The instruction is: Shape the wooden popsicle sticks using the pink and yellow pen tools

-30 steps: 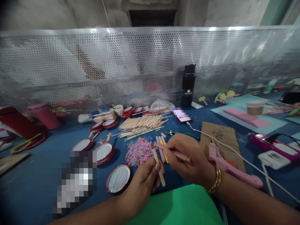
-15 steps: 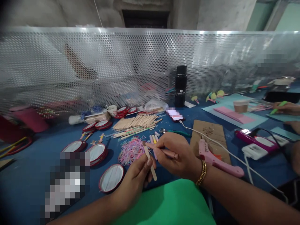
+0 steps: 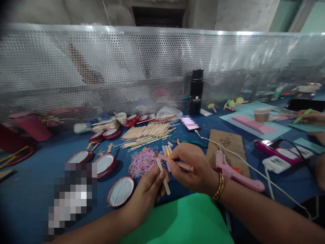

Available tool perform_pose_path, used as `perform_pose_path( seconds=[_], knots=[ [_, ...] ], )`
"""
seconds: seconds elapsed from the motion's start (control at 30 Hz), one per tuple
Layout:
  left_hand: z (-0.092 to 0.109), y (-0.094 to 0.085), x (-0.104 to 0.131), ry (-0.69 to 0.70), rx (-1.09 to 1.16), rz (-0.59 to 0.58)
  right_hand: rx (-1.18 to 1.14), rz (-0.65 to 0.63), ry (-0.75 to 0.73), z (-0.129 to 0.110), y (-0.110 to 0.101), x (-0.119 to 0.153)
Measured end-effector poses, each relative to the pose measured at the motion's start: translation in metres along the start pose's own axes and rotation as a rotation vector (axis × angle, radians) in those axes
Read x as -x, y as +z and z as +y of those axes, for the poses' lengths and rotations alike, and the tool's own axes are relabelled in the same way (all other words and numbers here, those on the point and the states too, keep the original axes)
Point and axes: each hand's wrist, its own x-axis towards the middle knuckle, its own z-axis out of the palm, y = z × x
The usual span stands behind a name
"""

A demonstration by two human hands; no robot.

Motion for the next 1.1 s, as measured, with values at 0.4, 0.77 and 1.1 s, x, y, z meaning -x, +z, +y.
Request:
perform_pose_path(
  seconds=[0.4, 0.77, 1.1],
  knots=[
    [0.003, -0.002, 0.002, -0.026, 0.016, -0.007, 0.099, 0.098, 0.105, 0.007, -0.003, -0.004],
    [0.001, -0.004, 0.000, -0.037, 0.067, -0.001, -0.012, 0.121, 0.267, 0.023, -0.001, -0.009],
    [0.001, -0.004, -0.003, -0.015, 0.010, -0.018, -0.202, 0.170, 0.443, 0.037, -0.014, -0.027]
  ],
)
